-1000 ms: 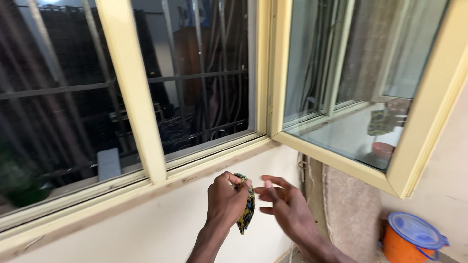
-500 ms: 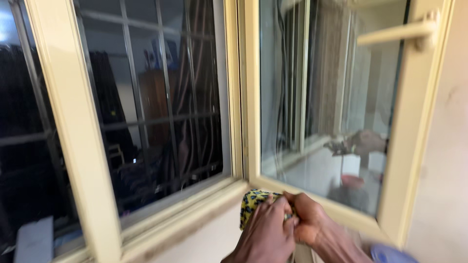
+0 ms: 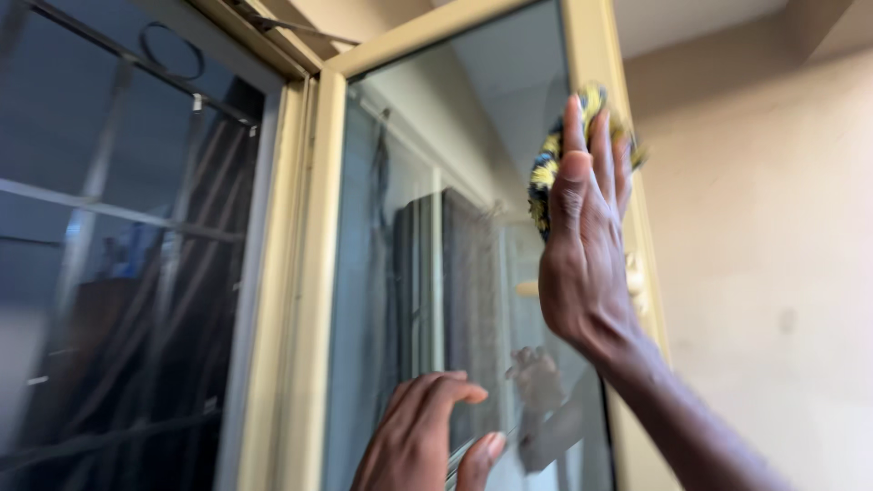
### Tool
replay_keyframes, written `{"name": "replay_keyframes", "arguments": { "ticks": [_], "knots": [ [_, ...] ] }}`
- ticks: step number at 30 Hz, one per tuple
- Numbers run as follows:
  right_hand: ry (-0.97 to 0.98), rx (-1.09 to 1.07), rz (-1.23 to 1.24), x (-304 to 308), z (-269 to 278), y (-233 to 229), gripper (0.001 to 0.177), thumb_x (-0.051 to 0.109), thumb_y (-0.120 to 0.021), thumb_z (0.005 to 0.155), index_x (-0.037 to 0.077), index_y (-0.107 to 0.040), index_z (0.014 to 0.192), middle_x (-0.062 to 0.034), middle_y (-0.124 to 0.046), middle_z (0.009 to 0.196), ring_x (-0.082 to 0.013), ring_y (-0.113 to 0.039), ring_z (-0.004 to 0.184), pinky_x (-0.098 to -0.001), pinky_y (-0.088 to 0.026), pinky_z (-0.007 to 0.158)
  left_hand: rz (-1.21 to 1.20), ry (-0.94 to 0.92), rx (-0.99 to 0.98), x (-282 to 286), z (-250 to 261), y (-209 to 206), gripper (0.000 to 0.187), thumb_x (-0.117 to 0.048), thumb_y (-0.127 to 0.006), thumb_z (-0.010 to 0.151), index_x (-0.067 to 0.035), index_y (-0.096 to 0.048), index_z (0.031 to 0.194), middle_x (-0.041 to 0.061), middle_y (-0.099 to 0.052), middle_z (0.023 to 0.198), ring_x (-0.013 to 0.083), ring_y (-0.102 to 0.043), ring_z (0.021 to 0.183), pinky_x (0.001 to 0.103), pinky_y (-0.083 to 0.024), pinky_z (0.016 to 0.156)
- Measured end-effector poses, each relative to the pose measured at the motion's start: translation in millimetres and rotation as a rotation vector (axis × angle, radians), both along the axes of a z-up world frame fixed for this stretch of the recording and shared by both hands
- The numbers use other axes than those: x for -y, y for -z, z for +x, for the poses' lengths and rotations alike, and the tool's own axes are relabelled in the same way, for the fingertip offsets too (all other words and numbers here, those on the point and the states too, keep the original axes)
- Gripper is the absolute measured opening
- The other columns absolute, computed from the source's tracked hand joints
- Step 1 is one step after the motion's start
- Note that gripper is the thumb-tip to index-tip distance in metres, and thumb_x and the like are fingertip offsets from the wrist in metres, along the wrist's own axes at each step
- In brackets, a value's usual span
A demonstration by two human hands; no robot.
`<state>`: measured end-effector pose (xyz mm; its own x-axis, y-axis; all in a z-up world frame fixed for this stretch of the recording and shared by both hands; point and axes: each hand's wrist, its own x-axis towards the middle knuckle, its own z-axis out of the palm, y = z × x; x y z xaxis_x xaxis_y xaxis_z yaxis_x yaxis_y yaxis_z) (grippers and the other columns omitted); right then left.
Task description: The person wipes the window frame and glass using a patterned cloth, repeatedly dipping the cloth into a small pink bowl of soapy water. They clean the lower track, vertical edges, and upper sections of the frame, then wipe the glass pane.
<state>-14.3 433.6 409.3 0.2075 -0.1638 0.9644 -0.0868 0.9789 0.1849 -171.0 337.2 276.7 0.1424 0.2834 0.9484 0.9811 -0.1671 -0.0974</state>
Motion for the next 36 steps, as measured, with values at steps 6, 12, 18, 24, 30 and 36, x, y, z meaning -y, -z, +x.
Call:
{"name": "replay_keyframes", "arguments": {
  "ticks": [6,12,18,24,30,36],
  "knots": [
    [0.67,0.199,0.083,-94,27,-87,0.086,0.035,-0.052,0.1,0.007,-0.005,0.167,-0.0258,0.008,0.171,-0.0505,0.019,0.153,-0.0649,0.001,0.122,0.006,0.169,-0.036,-56,55,-84,0.034,-0.019,-0.056,0.096,0.002,-0.055,0.123,0.023,-0.059,0.115,0.0346,-0.06,0.111,0.047,-0.047,0.098],
    [0.855,0.308,-0.002,-149,18,-109,0.092,0.034,-0.056,0.094,0.005,-0.002,0.162,-0.0261,0.009,0.167,-0.055,0.015,0.149,-0.0703,-0.01,0.114,-0.153,0.099,-0.109,-76,70,-138,0.04,-0.017,-0.06,0.099,0.006,-0.049,0.129,0.03,-0.068,0.098,0.0402,-0.07,0.091,0.047,-0.057,0.085],
    [0.975,0.063,0.181,-194,8,-230,0.08,0.033,-0.046,0.097,-0.006,-0.015,0.158,-0.0393,-0.01,0.163,-0.0637,-0.005,0.147,-0.0674,-0.014,0.12,-0.389,0.153,-0.16,-99,59,-165,0.028,-0.017,-0.059,0.098,0.009,-0.065,0.106,0.028,-0.071,0.08,0.0368,-0.073,0.068,0.044,-0.063,0.07],
    [1.053,0.059,0.092,-195,12,-433,0.081,0.039,-0.041,0.098,-0.004,-0.009,0.159,-0.0312,-0.01,0.166,-0.0561,-0.004,0.154,-0.0642,-0.009,0.123,-0.374,0.217,-0.09,-82,39,-203,0.025,-0.017,-0.056,0.1,0.005,-0.064,0.11,0.021,-0.07,0.073,0.0275,-0.069,0.057,0.038,-0.062,0.06],
    [1.06,-0.002,-0.301,-146,-35,-460,0.071,0.046,-0.03,0.104,0.012,-0.009,0.162,-0.0141,-0.003,0.171,-0.0458,0.004,0.156,-0.065,0.0,0.123,-0.176,0.07,-0.009,-43,-20,-263,0.018,-0.019,-0.056,0.098,-0.003,-0.063,0.104,0.009,-0.06,0.059,0.0185,-0.054,0.045,0.032,-0.053,0.047],
    [1.135,0.229,0.321,-133,-135,-450,0.07,0.044,-0.031,0.104,0.012,-0.014,0.164,-0.0137,-0.008,0.172,-0.0382,-0.001,0.157,-0.0621,0.0,0.123,0.104,-0.203,0.056,-58,-131,-308,0.017,-0.017,-0.06,0.097,-0.002,-0.065,0.103,0.01,-0.061,0.077,0.0206,-0.059,0.067,0.037,-0.059,0.066]
  ]
}}
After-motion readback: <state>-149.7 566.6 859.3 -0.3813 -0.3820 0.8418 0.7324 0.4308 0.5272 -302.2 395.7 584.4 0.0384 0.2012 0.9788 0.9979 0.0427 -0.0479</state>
